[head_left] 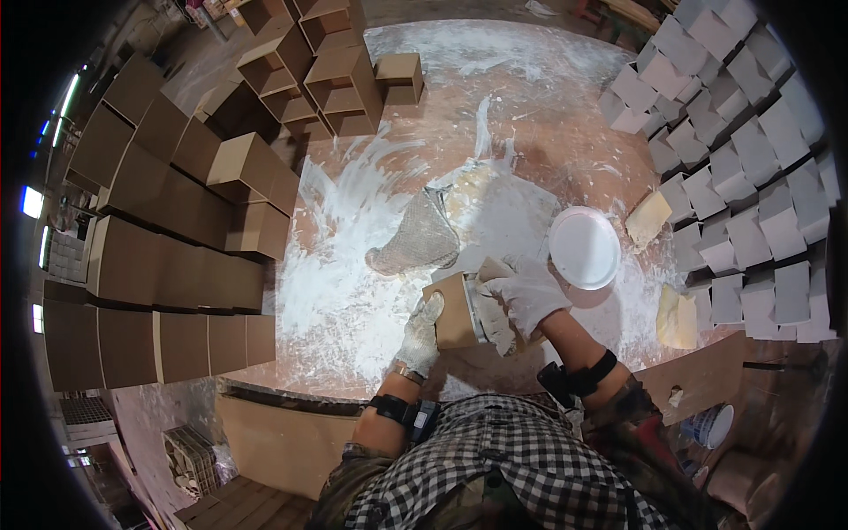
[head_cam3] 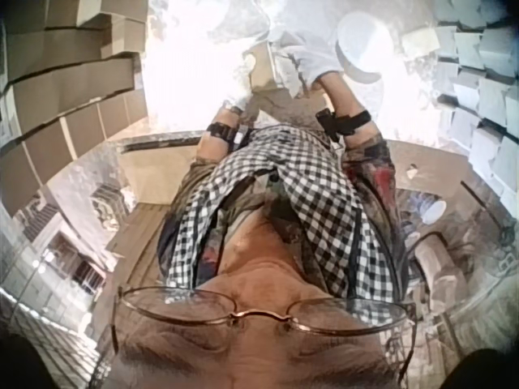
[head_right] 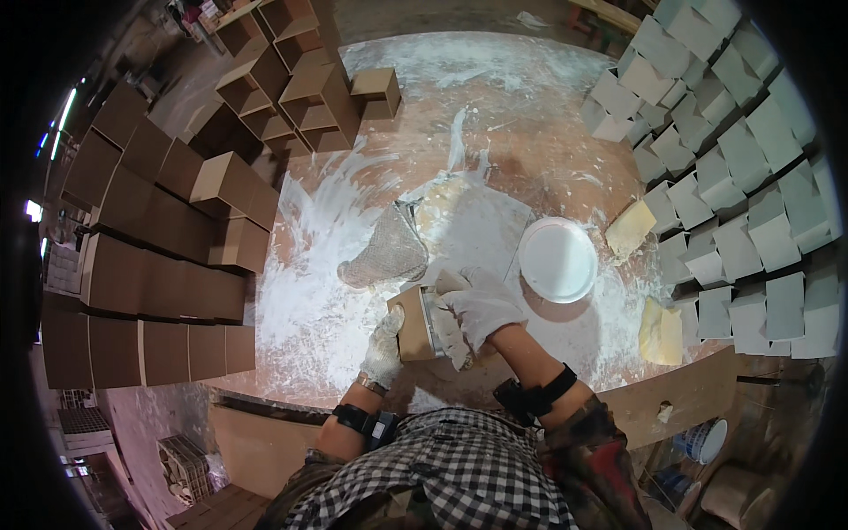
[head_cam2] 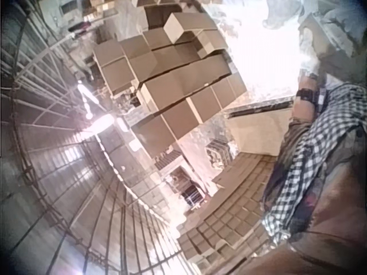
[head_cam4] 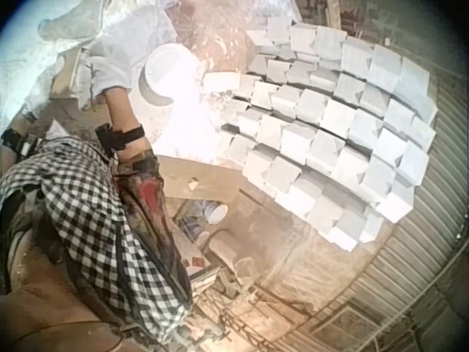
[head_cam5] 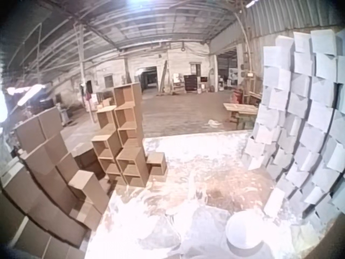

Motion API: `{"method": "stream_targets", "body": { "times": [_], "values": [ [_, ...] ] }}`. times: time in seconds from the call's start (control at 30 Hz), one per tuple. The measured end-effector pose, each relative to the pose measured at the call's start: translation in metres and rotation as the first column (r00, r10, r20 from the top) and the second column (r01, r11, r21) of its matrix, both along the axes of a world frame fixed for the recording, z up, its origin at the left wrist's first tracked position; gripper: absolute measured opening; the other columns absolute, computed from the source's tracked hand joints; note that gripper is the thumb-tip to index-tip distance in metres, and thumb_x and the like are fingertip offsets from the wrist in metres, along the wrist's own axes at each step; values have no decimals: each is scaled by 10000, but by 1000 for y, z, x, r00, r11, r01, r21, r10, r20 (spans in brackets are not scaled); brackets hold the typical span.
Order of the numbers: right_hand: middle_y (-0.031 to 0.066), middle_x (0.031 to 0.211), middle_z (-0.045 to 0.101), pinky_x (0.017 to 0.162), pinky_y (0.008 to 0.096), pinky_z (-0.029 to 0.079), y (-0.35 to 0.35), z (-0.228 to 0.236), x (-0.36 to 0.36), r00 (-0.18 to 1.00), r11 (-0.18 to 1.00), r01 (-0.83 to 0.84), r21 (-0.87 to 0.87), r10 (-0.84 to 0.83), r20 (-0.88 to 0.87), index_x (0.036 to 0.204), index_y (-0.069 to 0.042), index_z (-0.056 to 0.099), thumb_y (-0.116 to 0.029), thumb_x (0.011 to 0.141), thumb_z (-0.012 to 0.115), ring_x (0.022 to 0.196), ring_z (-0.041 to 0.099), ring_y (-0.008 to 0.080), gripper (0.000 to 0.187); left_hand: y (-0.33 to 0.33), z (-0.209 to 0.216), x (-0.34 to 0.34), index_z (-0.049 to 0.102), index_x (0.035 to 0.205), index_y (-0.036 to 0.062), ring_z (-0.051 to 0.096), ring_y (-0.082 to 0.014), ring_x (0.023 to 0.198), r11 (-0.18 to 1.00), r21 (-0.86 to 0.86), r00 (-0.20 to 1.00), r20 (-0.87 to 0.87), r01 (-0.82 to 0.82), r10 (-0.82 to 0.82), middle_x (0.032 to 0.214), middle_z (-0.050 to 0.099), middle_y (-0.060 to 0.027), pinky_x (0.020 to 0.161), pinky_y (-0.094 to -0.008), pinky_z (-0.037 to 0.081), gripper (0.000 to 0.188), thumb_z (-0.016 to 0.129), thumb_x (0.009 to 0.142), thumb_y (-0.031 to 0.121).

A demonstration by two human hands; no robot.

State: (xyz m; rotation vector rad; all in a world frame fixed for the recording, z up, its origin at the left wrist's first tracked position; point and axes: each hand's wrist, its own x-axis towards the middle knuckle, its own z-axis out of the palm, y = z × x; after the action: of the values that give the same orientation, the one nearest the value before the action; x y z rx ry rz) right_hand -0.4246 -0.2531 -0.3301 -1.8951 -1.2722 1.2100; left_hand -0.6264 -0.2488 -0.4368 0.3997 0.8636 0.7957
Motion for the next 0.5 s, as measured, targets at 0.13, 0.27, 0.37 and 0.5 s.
{"method": "stream_targets", "body": {
  "times": [0.13,0.27,0.37,0.5],
  "values": [
    [62,749,682,496,280,448,7,-44,13,995,999,-8,40,4,97,938,-16,687,-105,822,669,621,626,128,147,3,8,4,534,1280,18,662,-195,959,998,24,992,-109,63,-60,1127,644,-94,801,-331,571,468,613,939,329],
    [47,746,680,506,277,454,18,-35,13,861,912,-400,89,340,380,946,-4,682,-53,826,653,638,633,132,133,2,18,5,536,1276,16,656,-192,973,998,49,999,-26,44,-43,1139,642,-97,820,-326,565,457,583,957,340],
    [38,727,671,502,272,446,23,-25,13,662,699,-656,283,354,660,916,-11,692,-15,784,681,603,608,130,133,3,12,2,537,1271,15,647,-186,993,999,15,999,-13,39,-39,1155,635,-97,847,-325,556,447,539,982,355],
    [117,755,661,607,308,502,36,2,1,941,942,-276,-192,224,-252,1003,-56,687,-122,754,653,609,618,207,260,5,-5,-6,508,1302,15,651,-220,992,999,0,998,19,54,-54,1161,630,-122,831,-344,566,479,581,958,340]
  ]
}}
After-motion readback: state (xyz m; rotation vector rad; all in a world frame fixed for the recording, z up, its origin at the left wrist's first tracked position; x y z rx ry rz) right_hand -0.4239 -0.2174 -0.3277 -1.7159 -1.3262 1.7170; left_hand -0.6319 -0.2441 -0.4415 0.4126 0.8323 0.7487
